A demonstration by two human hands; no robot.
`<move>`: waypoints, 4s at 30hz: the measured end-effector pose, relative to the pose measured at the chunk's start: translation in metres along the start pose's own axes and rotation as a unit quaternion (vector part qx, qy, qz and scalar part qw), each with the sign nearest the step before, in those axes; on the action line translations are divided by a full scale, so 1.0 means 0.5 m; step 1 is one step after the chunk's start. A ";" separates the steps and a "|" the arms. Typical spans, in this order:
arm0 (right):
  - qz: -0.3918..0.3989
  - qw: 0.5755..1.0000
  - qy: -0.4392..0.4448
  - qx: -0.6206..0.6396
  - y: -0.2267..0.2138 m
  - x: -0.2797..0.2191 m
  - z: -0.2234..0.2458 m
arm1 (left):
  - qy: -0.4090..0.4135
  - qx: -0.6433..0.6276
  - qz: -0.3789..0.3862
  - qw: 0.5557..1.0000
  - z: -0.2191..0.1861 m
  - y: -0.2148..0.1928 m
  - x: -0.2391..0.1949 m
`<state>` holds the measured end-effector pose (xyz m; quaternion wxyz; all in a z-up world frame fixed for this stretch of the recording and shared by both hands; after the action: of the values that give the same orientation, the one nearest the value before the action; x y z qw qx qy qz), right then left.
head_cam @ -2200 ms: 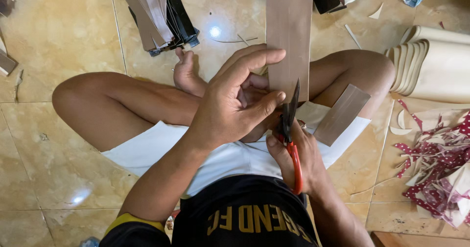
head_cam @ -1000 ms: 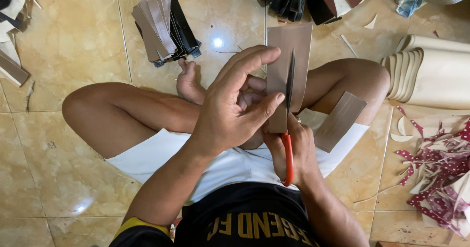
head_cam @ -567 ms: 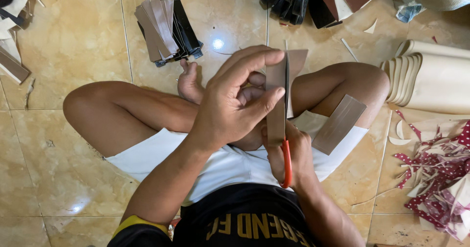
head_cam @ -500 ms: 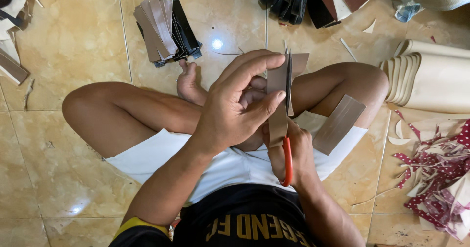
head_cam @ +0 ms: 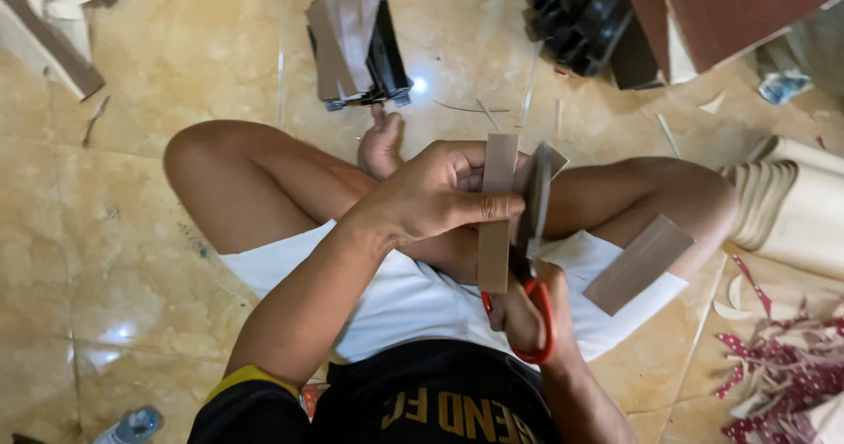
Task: The person sits on the floor and uses scissors to cut rectangular sheets of brown material into smaller strips. They repeatedly cut the material and place the finished strips into a growing pile on the floor.
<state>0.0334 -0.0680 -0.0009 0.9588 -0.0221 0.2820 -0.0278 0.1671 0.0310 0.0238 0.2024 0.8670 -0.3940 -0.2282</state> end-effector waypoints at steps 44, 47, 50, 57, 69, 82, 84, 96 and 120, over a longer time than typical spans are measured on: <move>-0.247 0.963 -0.110 0.013 -0.218 -0.082 0.033 | 0.050 0.042 0.010 0.998 0.123 0.117 0.029; -0.180 0.982 -0.048 0.021 -0.176 -0.062 0.024 | 0.146 0.119 -0.062 0.980 0.013 0.064 0.012; -0.070 0.997 -0.024 -0.016 -0.101 -0.054 0.032 | 0.194 0.118 -0.090 0.970 -0.068 0.036 -0.006; -0.049 0.981 0.009 -0.188 -0.058 -0.029 0.074 | 0.248 0.098 -0.085 0.960 -0.105 0.067 -0.026; -0.072 0.971 -0.041 -0.224 -0.060 -0.016 0.123 | 0.264 0.126 -0.082 0.953 -0.108 0.085 -0.038; -0.080 0.979 -0.016 -0.185 -0.069 -0.021 0.116 | 0.274 0.143 -0.081 0.947 -0.128 0.105 -0.041; -0.090 0.981 -0.034 -0.170 -0.067 -0.024 0.119 | 0.271 0.138 -0.080 0.949 -0.129 0.105 -0.041; -0.114 0.979 0.042 -0.162 -0.064 -0.038 0.083 | 0.310 0.158 -0.085 0.934 -0.163 0.092 -0.025; -0.147 0.975 -0.074 -0.152 -0.094 -0.002 0.094 | 0.274 0.282 -0.086 0.915 -0.167 0.147 -0.034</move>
<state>0.0562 -0.1134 0.0417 0.9478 -0.2108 0.2052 -0.1233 0.1601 0.0139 0.1346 0.0291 0.9470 -0.2955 0.1224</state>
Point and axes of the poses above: each hand's wrist, its own x-axis towards the middle knuckle, its own y-axis out of the palm, z = x × y, the point moved 9 cm from there along x, towards the middle knuckle
